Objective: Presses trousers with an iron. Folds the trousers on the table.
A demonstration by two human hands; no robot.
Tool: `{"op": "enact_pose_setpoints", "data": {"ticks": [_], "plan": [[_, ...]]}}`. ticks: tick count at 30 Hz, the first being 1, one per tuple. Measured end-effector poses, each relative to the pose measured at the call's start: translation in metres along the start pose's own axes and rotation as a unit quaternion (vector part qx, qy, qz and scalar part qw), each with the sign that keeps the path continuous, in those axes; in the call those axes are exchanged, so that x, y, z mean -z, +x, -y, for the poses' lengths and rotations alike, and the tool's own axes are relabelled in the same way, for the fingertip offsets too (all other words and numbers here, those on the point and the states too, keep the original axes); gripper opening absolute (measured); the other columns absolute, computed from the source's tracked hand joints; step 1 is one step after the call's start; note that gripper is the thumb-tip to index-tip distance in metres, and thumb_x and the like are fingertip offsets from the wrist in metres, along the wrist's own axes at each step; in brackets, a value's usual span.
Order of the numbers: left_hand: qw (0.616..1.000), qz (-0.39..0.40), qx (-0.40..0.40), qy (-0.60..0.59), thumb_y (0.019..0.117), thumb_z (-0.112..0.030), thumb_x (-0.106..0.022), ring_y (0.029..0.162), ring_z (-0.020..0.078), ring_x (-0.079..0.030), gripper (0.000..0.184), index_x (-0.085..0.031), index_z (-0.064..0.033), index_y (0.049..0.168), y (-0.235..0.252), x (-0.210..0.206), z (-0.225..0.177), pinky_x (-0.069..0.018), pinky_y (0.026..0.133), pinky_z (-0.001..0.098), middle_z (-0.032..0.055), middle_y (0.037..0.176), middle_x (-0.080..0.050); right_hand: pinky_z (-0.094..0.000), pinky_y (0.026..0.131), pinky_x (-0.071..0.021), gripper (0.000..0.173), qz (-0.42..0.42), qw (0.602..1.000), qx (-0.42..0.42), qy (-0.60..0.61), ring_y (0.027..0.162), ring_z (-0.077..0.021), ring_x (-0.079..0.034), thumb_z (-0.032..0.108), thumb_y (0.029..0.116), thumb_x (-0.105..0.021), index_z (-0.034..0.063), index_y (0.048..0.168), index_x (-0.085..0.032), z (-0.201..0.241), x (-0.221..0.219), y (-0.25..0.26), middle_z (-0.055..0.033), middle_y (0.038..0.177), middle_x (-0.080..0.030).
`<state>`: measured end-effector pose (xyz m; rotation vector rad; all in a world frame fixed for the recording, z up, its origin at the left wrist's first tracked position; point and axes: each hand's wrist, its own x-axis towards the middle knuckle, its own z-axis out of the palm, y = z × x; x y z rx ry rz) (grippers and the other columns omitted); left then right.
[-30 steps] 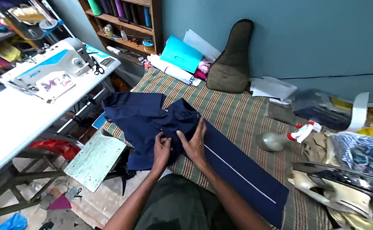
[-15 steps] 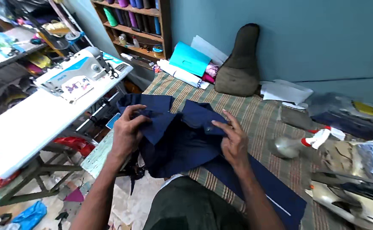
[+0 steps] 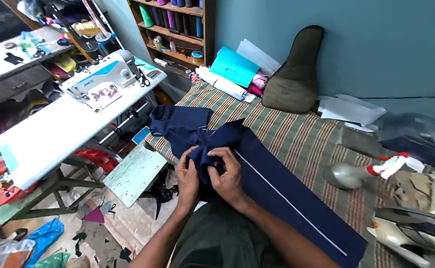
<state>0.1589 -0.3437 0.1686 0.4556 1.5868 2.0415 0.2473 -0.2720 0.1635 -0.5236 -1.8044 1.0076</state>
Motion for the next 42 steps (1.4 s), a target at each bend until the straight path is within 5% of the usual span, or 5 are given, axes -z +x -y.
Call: {"op": "enact_pose_setpoints", "data": {"ticks": [10, 29, 33, 38, 42], "plan": [[0.974, 0.082, -0.141, 0.155, 0.0985, -0.076, -0.025, 0.146, 0.0141, -0.038, 0.097, -0.015, -0.0014, 0.16, -0.024, -0.016, 0.018, -0.0329, 0.123, 0.0338, 0.0144, 0.16, -0.036, -0.0386, 0.104, -0.0527, 0.042, 0.07, 0.984, -0.05, 0.155, 0.122, -0.0184, -0.06, 0.029, 0.1076, -0.041, 0.0049, 0.128, -0.069, 0.012, 0.004, -0.01, -0.0077, 0.128, -0.065], [0.878, 0.046, -0.424, 0.216, 0.1083, -0.052, -0.033, 0.126, 0.0095, -0.051, 0.048, -0.052, -0.0189, 0.138, 0.061, -0.013, 0.085, -0.0444, 0.108, 0.0312, 0.0006, 0.13, -0.054, -0.047, 0.113, -0.0437, 0.088, 0.123, 0.897, -0.225, 0.36, 0.134, -0.0246, -0.053, 0.076, 0.0984, -0.027, 0.0072, 0.143, -0.057, -0.029, 0.016, -0.007, -0.01, 0.147, -0.055], [0.874, 0.107, -0.344, 0.325, 0.1079, -0.048, -0.038, 0.115, 0.0183, -0.066, 0.062, -0.033, -0.0019, 0.148, 0.064, 0.003, 0.095, -0.0536, 0.1, 0.0404, 0.0196, 0.136, -0.058, -0.0465, 0.118, -0.0379, 0.09, 0.15, 0.875, -0.259, 0.379, 0.141, -0.0227, -0.046, 0.076, 0.0988, -0.021, 0.0068, 0.145, -0.056, -0.038, 0.017, -0.005, -0.0083, 0.153, -0.05], [0.845, 0.247, -0.31, 0.359, 0.1008, -0.009, -0.054, 0.122, 0.0331, -0.064, 0.052, -0.042, 0.0036, 0.15, 0.068, 0.012, 0.099, -0.0517, 0.105, 0.051, 0.0255, 0.138, -0.06, -0.0459, 0.11, -0.0496, 0.066, 0.187, 0.911, -0.275, 0.243, 0.133, -0.0227, -0.057, 0.054, 0.1089, -0.024, 0.0114, 0.154, -0.044, -0.057, 0.062, -0.016, -0.0078, 0.152, -0.052], [0.821, 0.253, -0.266, 0.437, 0.1031, -0.004, -0.05, 0.139, 0.0368, -0.051, 0.053, -0.04, -0.0005, 0.155, 0.117, 0.024, 0.01, -0.0414, 0.116, 0.0539, 0.0233, 0.155, -0.046, -0.0424, 0.095, -0.0593, 0.043, -0.107, 0.917, -0.345, -0.169, 0.113, -0.0211, -0.069, 0.027, 0.1014, -0.064, 0.0109, 0.141, -0.059, -0.062, 0.179, -0.103, -0.0082, 0.13, -0.068]]}}
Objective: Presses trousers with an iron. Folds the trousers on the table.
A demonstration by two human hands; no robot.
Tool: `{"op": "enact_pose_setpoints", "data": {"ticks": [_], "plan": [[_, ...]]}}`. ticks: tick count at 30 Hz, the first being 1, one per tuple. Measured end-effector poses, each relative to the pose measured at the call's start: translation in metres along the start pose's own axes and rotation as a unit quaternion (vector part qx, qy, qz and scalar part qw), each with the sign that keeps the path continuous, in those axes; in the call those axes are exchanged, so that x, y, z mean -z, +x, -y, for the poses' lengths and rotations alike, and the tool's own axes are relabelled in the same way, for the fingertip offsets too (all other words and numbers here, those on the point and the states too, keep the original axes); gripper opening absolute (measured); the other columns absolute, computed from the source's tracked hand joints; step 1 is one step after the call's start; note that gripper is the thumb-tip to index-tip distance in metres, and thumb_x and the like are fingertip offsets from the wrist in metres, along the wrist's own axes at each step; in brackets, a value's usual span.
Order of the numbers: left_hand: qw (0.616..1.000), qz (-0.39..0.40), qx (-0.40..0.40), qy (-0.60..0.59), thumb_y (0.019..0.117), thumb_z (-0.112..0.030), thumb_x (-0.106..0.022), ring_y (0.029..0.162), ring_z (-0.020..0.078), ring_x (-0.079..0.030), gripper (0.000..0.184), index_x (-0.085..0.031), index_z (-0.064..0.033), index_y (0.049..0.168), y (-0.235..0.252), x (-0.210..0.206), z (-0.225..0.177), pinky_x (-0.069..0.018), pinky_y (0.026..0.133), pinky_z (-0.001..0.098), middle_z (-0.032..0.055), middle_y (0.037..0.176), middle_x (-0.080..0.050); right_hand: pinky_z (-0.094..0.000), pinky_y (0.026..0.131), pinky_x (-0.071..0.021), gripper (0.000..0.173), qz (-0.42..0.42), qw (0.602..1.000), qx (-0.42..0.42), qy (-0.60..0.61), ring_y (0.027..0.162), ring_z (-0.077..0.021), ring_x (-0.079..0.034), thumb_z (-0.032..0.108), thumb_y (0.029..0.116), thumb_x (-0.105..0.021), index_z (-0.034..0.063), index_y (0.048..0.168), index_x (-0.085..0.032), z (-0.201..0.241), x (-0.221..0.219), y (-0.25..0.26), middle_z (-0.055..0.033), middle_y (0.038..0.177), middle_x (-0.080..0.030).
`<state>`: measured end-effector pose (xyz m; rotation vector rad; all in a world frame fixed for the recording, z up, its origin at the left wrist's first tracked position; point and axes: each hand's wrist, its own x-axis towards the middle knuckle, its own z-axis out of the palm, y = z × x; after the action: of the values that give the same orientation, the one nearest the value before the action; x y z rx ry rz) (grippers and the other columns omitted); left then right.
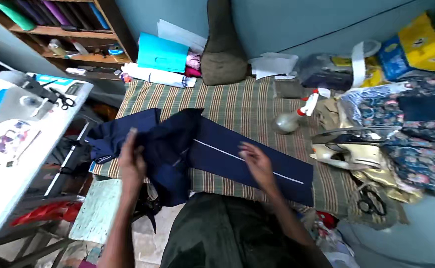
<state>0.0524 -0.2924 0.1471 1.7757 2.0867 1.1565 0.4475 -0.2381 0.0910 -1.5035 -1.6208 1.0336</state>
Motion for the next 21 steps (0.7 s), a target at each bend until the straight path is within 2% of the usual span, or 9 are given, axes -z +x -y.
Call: {"op": "enact_pose_setpoints", "data": {"ticks": [2, 5, 7, 9, 10, 12, 16, 18, 21], "plan": [[0.995, 0.043, 0.091, -0.009, 0.108, -0.014, -0.048, 0.148, 0.0314, -0.04, 0.065, -0.017, -0.0134, 0.166, 0.033, 0.06, 0.001, -0.0339, 0.12, 0.0531, 0.0134, 0.168, -0.028, -0.0598, 0.102, -0.0489, 0.056, -0.187, 0.954, -0.093, -0.216, 0.123, -0.0417, -0.06, 0.037, 0.0984, -0.067, 0.0005, 0.139, -0.058, -0.071, 0.063, -0.029, -0.0255, 0.134, -0.062], [0.995, 0.042, 0.084, -0.023, 0.109, -0.018, -0.044, 0.143, 0.0241, -0.046, 0.067, -0.011, -0.0238, 0.166, 0.092, 0.109, 0.021, -0.0427, 0.114, 0.0475, 0.0096, 0.168, -0.027, -0.0732, 0.107, -0.0357, 0.093, -0.249, 0.876, -0.238, -0.337, 0.133, -0.0601, -0.044, 0.053, 0.0872, -0.074, -0.0072, 0.15, -0.041, -0.148, 0.12, -0.061, -0.0415, 0.144, -0.044], [0.997, 0.074, 0.012, -0.009, 0.1081, -0.014, -0.039, 0.144, 0.0223, -0.045, 0.051, -0.034, -0.0133, 0.159, 0.133, 0.12, 0.057, -0.0388, 0.118, 0.0461, 0.0129, 0.162, -0.039, -0.0735, 0.103, -0.0395, 0.087, -0.228, 0.884, -0.268, -0.307, 0.127, -0.0582, -0.051, 0.049, 0.085, -0.078, -0.0076, 0.144, -0.049, -0.158, 0.132, -0.064, -0.04, 0.136, -0.053], [0.997, 0.068, -0.002, 0.019, 0.104, -0.011, -0.037, 0.124, 0.0266, -0.062, 0.04, -0.069, -0.0081, 0.127, 0.157, 0.12, 0.072, -0.0471, 0.106, 0.0557, 0.0145, 0.132, -0.067, -0.0721, 0.101, -0.0427, 0.067, -0.195, 0.901, -0.297, -0.25, 0.12, -0.0536, -0.057, 0.036, 0.084, -0.083, -0.0072, 0.13, -0.06, -0.152, 0.137, -0.053, -0.0367, 0.125, -0.061], [0.997, 0.068, 0.011, 0.034, 0.1023, -0.01, -0.036, 0.118, 0.029, -0.065, 0.04, -0.073, -0.0084, 0.117, 0.164, 0.119, 0.065, -0.0477, 0.101, 0.0603, 0.0146, 0.122, -0.071, -0.0709, 0.098, -0.0446, 0.059, -0.188, 0.907, -0.307, -0.219, 0.117, -0.0511, -0.06, 0.03, 0.0825, -0.084, -0.0068, 0.124, -0.063, -0.148, 0.139, -0.046, -0.0349, 0.12, -0.063], [0.995, 0.08, 0.0, 0.051, 0.1039, -0.006, -0.036, 0.119, 0.03, -0.064, 0.038, -0.072, -0.0066, 0.118, 0.167, 0.112, 0.038, -0.047, 0.103, 0.0592, 0.0162, 0.122, -0.07, -0.0619, 0.091, -0.0502, 0.048, -0.208, 0.923, -0.304, -0.111, 0.106, -0.041, -0.063, 0.015, 0.0809, -0.084, -0.0073, 0.118, -0.063, -0.134, 0.135, -0.04, -0.0293, 0.113, -0.066], [0.991, 0.106, -0.017, 0.076, 0.1006, 0.001, -0.047, 0.123, 0.0382, -0.06, 0.04, -0.066, -0.0125, 0.133, 0.102, 0.063, -0.052, -0.0466, 0.104, 0.0615, 0.0208, 0.136, -0.06, -0.0407, 0.085, -0.0601, 0.059, -0.197, 0.939, -0.23, 0.162, 0.103, -0.0199, -0.068, 0.007, 0.0865, -0.075, 0.0002, 0.14, -0.051, -0.034, 0.08, -0.013, -0.0157, 0.122, -0.065], [0.993, 0.112, -0.013, 0.029, 0.1016, -0.006, -0.049, 0.119, 0.0331, -0.062, 0.04, -0.066, -0.0175, 0.136, 0.054, 0.019, -0.084, -0.0531, 0.097, 0.0585, 0.0166, 0.138, -0.059, -0.0378, 0.093, -0.0587, 0.07, -0.111, 0.956, -0.155, 0.221, 0.112, -0.0168, -0.065, 0.009, 0.0855, -0.076, 0.0029, 0.147, -0.044, 0.036, 0.025, 0.006, -0.0132, 0.13, -0.062], [0.983, 0.114, 0.067, -0.13, 0.1036, -0.039, -0.055, 0.14, 0.026, -0.051, 0.043, -0.061, -0.0218, 0.143, 0.009, -0.036, -0.098, -0.0426, 0.115, 0.0553, 0.0063, 0.151, -0.055, -0.0395, 0.089, -0.0615, 0.057, 0.144, 0.953, 0.006, 0.267, 0.104, -0.0184, -0.07, 0.01, 0.0843, -0.076, 0.0046, 0.137, -0.055, 0.109, -0.065, 0.024, -0.0104, 0.118, -0.07]]}}
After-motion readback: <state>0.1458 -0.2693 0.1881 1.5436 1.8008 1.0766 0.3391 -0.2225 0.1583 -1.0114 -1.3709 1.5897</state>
